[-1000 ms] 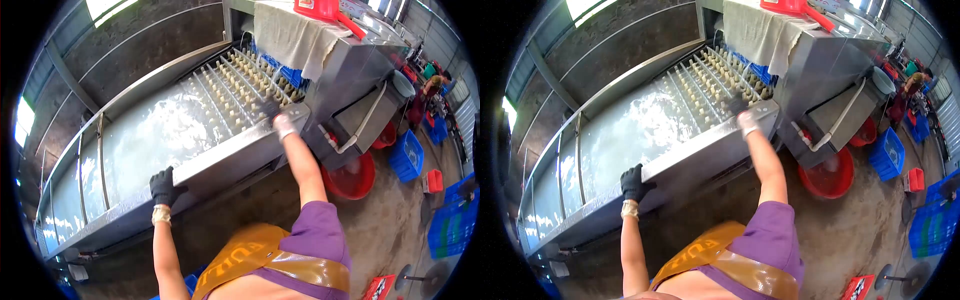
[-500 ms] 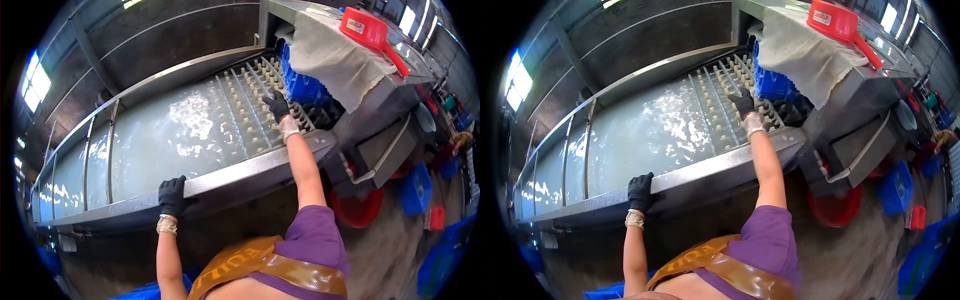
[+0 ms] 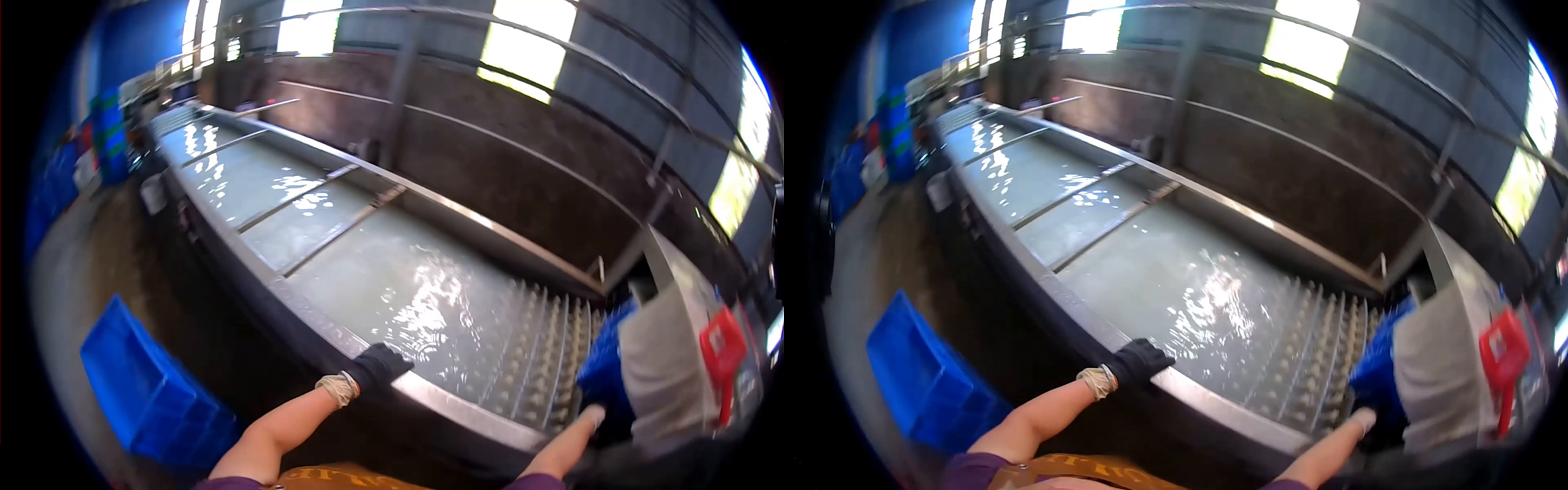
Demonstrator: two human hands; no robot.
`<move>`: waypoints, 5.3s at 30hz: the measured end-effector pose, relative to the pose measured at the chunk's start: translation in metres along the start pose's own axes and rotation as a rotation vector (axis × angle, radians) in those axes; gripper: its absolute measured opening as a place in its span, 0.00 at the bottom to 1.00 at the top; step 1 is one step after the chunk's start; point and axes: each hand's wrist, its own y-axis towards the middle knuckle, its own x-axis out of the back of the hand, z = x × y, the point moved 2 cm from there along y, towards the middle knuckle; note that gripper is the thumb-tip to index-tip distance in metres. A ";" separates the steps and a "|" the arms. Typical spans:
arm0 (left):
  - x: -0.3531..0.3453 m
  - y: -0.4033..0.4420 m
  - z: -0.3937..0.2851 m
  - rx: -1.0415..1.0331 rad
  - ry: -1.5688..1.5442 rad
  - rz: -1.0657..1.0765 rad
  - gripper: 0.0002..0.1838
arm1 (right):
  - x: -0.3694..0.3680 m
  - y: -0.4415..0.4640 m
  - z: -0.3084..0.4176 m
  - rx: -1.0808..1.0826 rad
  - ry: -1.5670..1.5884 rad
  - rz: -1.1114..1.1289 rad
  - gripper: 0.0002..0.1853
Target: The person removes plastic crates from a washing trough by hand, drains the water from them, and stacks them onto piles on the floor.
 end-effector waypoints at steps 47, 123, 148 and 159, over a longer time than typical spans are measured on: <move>0.036 -0.234 -0.017 0.981 -1.322 -1.021 0.42 | 0.200 -0.467 0.246 1.471 0.990 -0.442 0.29; -0.109 -0.400 -0.061 1.214 -1.295 -0.101 0.18 | 0.060 -0.431 0.122 1.247 0.595 0.107 0.11; -0.025 0.123 -0.144 -0.169 -0.101 -0.193 0.16 | 0.102 0.092 -0.171 -0.382 0.674 -0.432 0.19; -0.021 0.127 -0.156 -0.128 -0.097 -0.114 0.15 | -0.032 0.086 -0.027 -0.066 1.066 -0.645 0.20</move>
